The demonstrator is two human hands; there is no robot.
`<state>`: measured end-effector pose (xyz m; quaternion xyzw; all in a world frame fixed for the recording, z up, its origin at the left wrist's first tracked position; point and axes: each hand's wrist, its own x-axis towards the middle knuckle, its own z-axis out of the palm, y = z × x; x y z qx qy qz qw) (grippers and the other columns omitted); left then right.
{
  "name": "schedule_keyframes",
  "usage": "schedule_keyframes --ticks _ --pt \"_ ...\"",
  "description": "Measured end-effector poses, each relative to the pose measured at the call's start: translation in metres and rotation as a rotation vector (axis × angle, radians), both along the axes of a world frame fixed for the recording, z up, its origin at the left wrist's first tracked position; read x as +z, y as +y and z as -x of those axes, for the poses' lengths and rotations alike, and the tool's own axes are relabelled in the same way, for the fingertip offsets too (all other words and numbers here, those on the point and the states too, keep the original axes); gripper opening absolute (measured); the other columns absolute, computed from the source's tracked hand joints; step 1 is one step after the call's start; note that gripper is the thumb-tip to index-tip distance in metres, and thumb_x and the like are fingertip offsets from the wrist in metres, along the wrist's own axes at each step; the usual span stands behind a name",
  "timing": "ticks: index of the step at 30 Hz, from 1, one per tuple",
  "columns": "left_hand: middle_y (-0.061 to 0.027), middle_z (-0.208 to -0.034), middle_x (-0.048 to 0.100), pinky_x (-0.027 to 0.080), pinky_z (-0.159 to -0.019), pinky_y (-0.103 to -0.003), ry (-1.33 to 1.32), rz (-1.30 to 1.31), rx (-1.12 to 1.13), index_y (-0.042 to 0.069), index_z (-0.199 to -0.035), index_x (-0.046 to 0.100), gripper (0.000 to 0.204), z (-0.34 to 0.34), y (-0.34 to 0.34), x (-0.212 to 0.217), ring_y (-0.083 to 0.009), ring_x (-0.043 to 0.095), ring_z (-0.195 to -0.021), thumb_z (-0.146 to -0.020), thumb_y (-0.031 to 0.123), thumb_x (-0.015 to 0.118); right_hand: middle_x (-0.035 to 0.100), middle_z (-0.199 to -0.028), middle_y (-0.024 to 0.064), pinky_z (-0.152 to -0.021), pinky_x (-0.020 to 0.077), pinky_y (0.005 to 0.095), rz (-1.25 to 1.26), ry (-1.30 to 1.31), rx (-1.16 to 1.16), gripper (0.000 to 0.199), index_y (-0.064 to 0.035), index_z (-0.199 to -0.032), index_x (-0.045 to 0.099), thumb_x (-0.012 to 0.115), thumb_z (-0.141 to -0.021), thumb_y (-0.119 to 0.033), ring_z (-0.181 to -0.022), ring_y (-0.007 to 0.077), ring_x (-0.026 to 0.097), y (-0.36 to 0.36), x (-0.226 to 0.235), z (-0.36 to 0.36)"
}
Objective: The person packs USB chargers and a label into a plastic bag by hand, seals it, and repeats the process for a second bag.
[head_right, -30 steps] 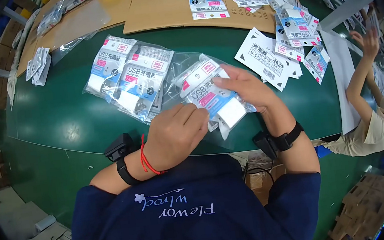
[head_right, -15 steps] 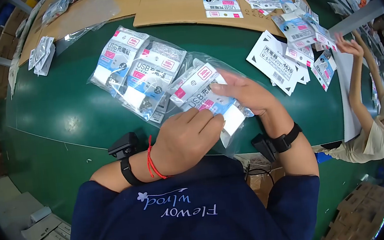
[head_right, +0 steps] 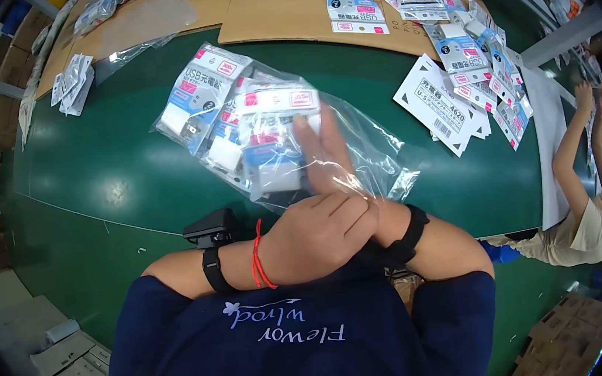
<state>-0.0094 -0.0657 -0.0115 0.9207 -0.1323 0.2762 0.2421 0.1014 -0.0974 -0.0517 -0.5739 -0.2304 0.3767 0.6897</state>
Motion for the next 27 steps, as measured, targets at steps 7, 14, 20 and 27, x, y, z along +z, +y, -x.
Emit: schedule_keyframes --ticks 7,14,20,27 --pt "-0.0078 -0.087 0.053 0.048 -0.061 -0.026 -0.075 0.007 0.006 -0.003 -0.103 0.058 0.036 0.005 0.011 0.007 -0.0191 0.058 -0.072 -0.069 0.009 0.059 0.062 -0.084 0.0026 -0.069 0.0449 0.0214 0.464 -0.202 0.410 0.032 -0.0012 -0.116 0.056 0.055 -0.095 -0.025 -0.073 0.0088 0.054 -0.026 0.026 -0.039" --pt "-0.0067 -0.084 0.051 0.048 -0.059 -0.027 -0.030 0.059 -0.064 -0.003 -0.102 0.058 0.034 0.004 0.004 0.002 -0.0173 0.056 -0.071 -0.070 0.009 0.058 0.061 -0.075 0.0016 -0.062 0.0431 0.0206 0.061 0.149 0.192 0.028 0.0013 -0.106 0.060 0.057 -0.094 -0.024 -0.066 0.0090 0.055 -0.020 -0.002 -0.018" --pt "-0.0066 -0.084 0.052 0.048 -0.059 -0.027 -0.092 0.021 -0.120 -0.002 -0.102 0.059 0.033 0.002 -0.003 0.002 -0.0175 0.057 -0.072 -0.072 0.011 0.060 0.063 -0.081 0.0047 -0.064 0.0492 0.0228 -0.003 0.347 -0.003 0.022 -0.0024 -0.093 0.058 0.058 -0.094 -0.024 -0.068 0.0102 0.060 0.022 0.017 0.012" --pt "-0.0135 -0.111 0.059 0.050 -0.078 -0.035 -0.168 0.143 -0.012 -0.001 -0.111 0.059 0.035 0.003 0.038 0.019 -0.0276 0.062 -0.095 -0.081 0.015 0.065 0.065 -0.086 0.0087 -0.064 0.0498 0.0230 0.248 0.232 0.226 0.030 0.0021 -0.113 0.058 0.057 -0.093 -0.021 -0.072 0.0137 0.062 -0.017 0.024 -0.027"
